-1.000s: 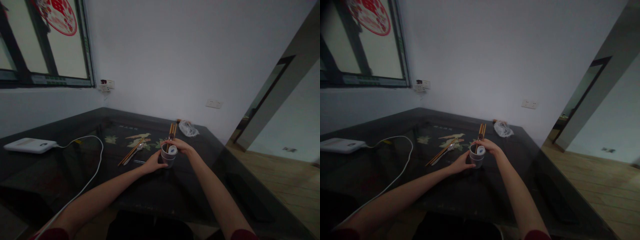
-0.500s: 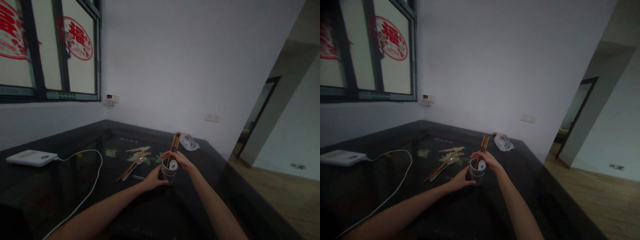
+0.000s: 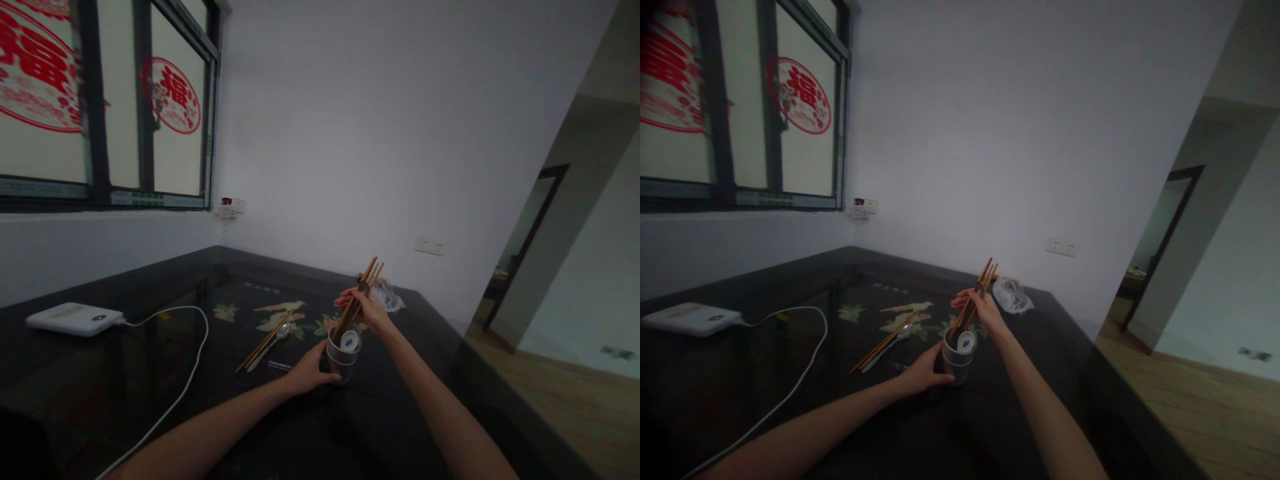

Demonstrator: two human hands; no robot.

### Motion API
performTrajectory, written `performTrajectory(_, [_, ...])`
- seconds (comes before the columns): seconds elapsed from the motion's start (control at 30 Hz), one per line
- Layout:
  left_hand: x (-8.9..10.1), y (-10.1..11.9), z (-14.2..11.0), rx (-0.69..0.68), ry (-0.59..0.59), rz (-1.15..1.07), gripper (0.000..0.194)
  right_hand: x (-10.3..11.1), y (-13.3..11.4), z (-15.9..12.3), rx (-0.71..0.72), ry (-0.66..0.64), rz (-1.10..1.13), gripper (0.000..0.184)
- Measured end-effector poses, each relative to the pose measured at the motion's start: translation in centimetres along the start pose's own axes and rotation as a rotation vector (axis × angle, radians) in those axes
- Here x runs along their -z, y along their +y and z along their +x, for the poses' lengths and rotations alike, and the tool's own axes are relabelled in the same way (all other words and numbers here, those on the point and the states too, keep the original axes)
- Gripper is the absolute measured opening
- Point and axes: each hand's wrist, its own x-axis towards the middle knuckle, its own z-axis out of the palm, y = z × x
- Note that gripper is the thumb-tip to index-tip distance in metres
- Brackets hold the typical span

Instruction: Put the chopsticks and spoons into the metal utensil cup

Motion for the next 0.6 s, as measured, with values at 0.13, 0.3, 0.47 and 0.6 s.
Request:
performTrajectory(0.13, [0.1, 0.2, -0.1, -0.003, 0.013, 0.007, 0.081, -1.1, -3.1, 0.3, 0.063, -0.008, -0.08, 0.033])
performTrajectory(0.3, [0.0, 0.2, -0.2, 0.005, 0.027, 0.014, 0.079, -3.8, -6.5, 0.6, 0.187, -0.061, -0.121, 0.039])
performTrajectory(0.47, [0.1, 0.0, -0.1, 0.013, 0.006, 0.046, 0.076, -7.8, -7.1, 1.7, 0.237, -0.079, -0.078, 0.04])
performTrajectory(0.6, [0.3, 0.3, -0.2, 0.019, 0.029, 0.095, 0.078, -11.0, -5.6, 2.9, 0.214, -0.08, -0.061, 0.039])
